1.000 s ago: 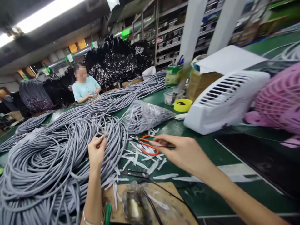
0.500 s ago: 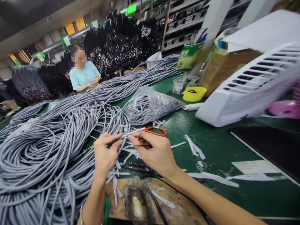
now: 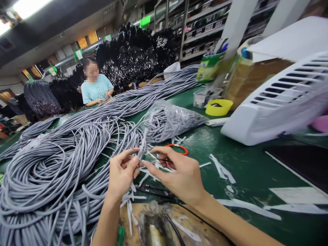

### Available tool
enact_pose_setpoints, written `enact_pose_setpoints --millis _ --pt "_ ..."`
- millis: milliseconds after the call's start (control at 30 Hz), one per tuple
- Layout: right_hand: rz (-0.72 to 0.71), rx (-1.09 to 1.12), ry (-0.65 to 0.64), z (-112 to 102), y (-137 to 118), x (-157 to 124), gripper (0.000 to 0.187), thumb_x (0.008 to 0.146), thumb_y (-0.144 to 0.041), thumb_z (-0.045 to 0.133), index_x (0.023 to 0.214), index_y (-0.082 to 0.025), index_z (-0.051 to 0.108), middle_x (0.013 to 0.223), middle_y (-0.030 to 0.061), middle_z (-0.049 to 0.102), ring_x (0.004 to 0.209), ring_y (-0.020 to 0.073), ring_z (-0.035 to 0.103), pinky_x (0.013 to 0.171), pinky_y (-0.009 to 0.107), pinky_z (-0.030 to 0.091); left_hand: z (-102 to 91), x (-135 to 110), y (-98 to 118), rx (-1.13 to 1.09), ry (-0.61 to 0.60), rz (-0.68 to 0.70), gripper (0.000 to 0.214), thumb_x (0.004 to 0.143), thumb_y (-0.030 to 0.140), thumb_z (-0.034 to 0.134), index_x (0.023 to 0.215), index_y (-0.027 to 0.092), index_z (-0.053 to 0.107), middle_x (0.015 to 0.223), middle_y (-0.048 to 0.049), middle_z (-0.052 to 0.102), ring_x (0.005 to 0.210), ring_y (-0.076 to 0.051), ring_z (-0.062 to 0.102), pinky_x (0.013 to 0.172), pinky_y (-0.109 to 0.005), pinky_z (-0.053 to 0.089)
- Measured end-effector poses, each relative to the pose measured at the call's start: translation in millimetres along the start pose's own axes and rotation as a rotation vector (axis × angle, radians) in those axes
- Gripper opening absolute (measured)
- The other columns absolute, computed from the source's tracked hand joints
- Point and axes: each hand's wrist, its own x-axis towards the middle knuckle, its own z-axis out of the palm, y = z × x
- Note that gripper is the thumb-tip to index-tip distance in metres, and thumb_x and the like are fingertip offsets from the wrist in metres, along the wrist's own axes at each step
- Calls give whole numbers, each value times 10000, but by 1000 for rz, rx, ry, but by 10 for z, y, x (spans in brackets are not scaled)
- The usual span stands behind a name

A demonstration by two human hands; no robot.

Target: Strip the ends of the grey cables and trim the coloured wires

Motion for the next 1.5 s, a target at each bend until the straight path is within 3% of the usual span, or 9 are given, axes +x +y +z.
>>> enact_pose_setpoints --millis 67,167,367,633,800,967,1133,1367,1500 --pt "25 -58 27 -22 32 19 268 834 -421 486 837 -165 563 545 -16 565 463 111 545 484 214 399 4 0 -1 -1 17 -3 424 585 398 725 855 78 656 511 17 540 342 -13 339 347 -160 267" --pt "-25 -151 64 -51 64 47 198 889 -293 413 800 -180 550 583 -4 604 508 116 550 533 233 370 6 -4 -10 21 30 0 413 587 389 726 854 77 681 519 -2 564 351 -17 349 351 -160 276" --pt "-205 -172 67 -89 52 104 137 850 -210 501 723 -189 549 595 -1 622 566 141 512 611 289 312 4 -21 -15 78 50 -20 364 566 335 740 826 81 727 521 -20 586 393 -42 394 376 -166 319" --pt "-226 -147 63 -102 49 116 144 827 -175 522 692 -187 571 596 -7 637 566 142 499 635 316 296 -26 -18 -38 181 40 45 255 622 274 694 810 110 745 573 -45 619 464 -76 433 403 -173 324" --pt "-122 135 -63 -67 73 105 132 806 -173 540 676 -172 565 603 -13 631 570 122 514 604 280 330 -33 -21 -55 193 2 1 250 601 275 703 779 106 749 498 -17 564 431 -67 398 402 -178 311" --pt "165 456 -223 -61 58 115 143 785 -192 520 650 -168 559 559 -21 581 491 97 466 469 220 342 -3 -24 -23 205 5 -22 279 577 288 713 778 97 745 505 -25 577 450 -87 433 430 -195 346" --pt "281 696 -237 -118 61 140 182 774 -301 537 645 -174 547 554 -10 541 497 106 456 450 216 372 59 -25 -12 250 -13 25 278 625 263 655 851 122 738 468 16 516 409 -57 335 396 -173 263" --pt "51 717 -177 -167 5 97 222 787 -336 586 622 -188 565 527 -8 544 483 106 454 444 227 373 106 -25 -98 389 131 138 269 699 230 571 895 146 735 554 -5 600 451 -90 388 446 -204 305" --pt "-65 816 -174 -279 -68 103 296 820 -412 534 602 -213 559 466 -26 532 430 104 465 490 265 417 -52 109 -176 513 401 219 271 709 282 607 917 156 727 605 -11 623 484 -99 412 488 -215 336"
